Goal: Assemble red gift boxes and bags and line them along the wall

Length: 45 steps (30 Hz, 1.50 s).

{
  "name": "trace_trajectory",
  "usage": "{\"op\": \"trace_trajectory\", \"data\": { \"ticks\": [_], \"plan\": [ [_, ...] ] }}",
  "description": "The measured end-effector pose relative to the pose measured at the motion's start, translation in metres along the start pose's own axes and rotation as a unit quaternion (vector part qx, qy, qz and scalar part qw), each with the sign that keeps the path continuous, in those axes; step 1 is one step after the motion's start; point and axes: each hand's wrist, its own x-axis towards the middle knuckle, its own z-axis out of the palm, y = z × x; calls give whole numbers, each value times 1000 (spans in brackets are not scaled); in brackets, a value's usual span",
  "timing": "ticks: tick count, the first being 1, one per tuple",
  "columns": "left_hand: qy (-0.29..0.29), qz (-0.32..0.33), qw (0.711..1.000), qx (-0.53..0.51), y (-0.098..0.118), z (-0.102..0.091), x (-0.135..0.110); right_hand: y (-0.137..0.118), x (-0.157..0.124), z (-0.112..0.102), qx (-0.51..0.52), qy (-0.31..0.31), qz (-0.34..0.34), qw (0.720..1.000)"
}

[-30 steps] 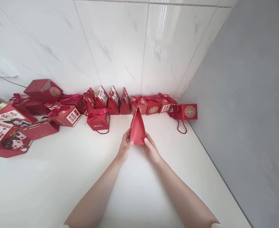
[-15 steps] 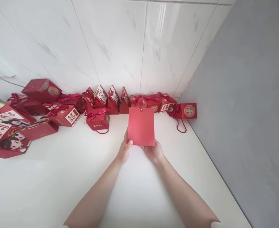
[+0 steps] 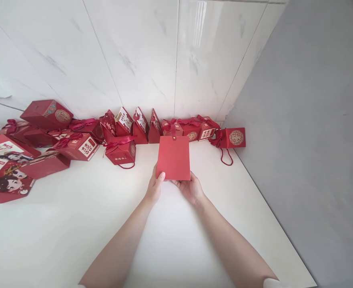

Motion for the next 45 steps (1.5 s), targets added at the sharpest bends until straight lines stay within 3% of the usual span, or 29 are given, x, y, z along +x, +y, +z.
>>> {"op": "trace_trajectory", "data": {
  "ticks": [6,13,17,20,31,45],
  "plan": [
    [-14,-16,1000,11,11,4,-3,-2,-1,0,9,-27,-9,1000],
    [-31,-23,999,-35,18,1,-1,1,-2,1,-15,-2,-24,1000],
    [12,-43,996,-72,9,-2,3,1,-6,7,-40,-48,-77,995],
    [43,-41,995,-81,7,-1,4,2,-4,9,-90,-42,-101,990],
    [19,-58,994,-94,16,-1,3,-3,-5,10,-58,-1,-63,996],
    [4,-58,994,-95,15,-1,1,-4,-3,7,-26,-25,-67,997]
  ]
}}
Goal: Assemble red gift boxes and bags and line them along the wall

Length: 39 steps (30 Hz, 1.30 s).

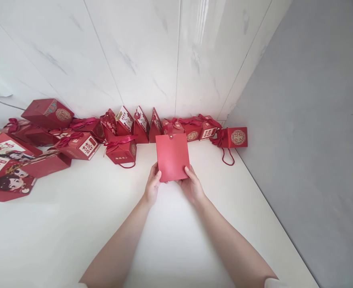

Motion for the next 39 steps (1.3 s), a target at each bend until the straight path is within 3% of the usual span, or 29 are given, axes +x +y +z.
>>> {"op": "trace_trajectory", "data": {
  "ticks": [29,39],
  "plan": [
    [-5,2,1000,-3,-3,0,1,1,0,-1,15,6,1,1000],
    [55,26,997,53,-11,1,4,1,0,-2,18,-11,10,1000]
  ]
}}
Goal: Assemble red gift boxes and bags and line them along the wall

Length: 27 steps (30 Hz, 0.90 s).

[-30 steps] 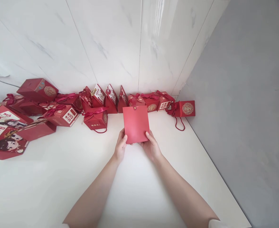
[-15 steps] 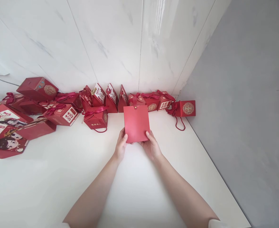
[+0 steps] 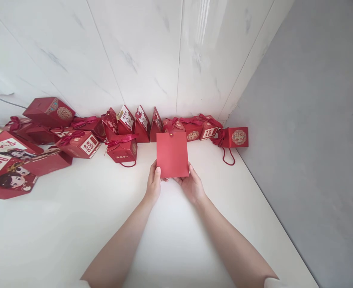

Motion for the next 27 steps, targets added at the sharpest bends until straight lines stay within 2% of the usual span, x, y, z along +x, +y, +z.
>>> {"op": "trace_trajectory", "data": {
  "ticks": [12,18,24,27],
  "plan": [
    [3,-3,1000,2,-2,0,2,1,0,0,-11,3,-11,1000],
    [63,-2,998,-19,-7,-1,2,4,2,-6,-18,10,-4,1000],
    [-45,-10,997,-58,-1,-3,-1,5,1,-10,-28,7,-3,1000],
    [-41,-18,996,-83,4,-4,0,4,0,-8,-32,9,-4,999]
  ]
}}
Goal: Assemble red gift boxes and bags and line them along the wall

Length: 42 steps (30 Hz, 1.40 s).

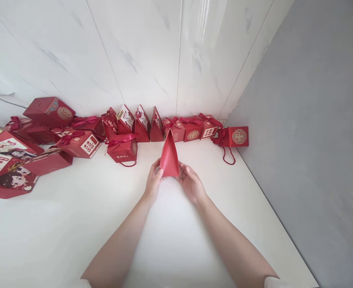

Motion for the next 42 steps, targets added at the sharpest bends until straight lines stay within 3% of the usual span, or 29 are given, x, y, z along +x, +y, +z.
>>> {"op": "trace_trajectory", "data": {
  "ticks": [5,10,14,19,23,29,42],
  "plan": [
    [19,-63,987,-147,10,2,3,4,0,7,-26,44,-43,998],
    [-8,-155,971,-179,8,1,3,3,-3,14,-41,-12,-38,998],
    [33,-125,982,-139,3,-4,4,0,-5,14,10,-30,-13,999],
    [77,-66,990,-94,1,-7,8,-1,-2,10,-9,19,-55,998],
    [92,-40,994,-36,-1,-6,6,-3,0,6,1,35,-41,999],
    [5,-18,1000,-3,3,-1,-1,-4,0,3,21,15,-26,999],
    [44,-31,999,-1,2,3,2,-3,-2,4,36,-11,9,999]
  ]
}}
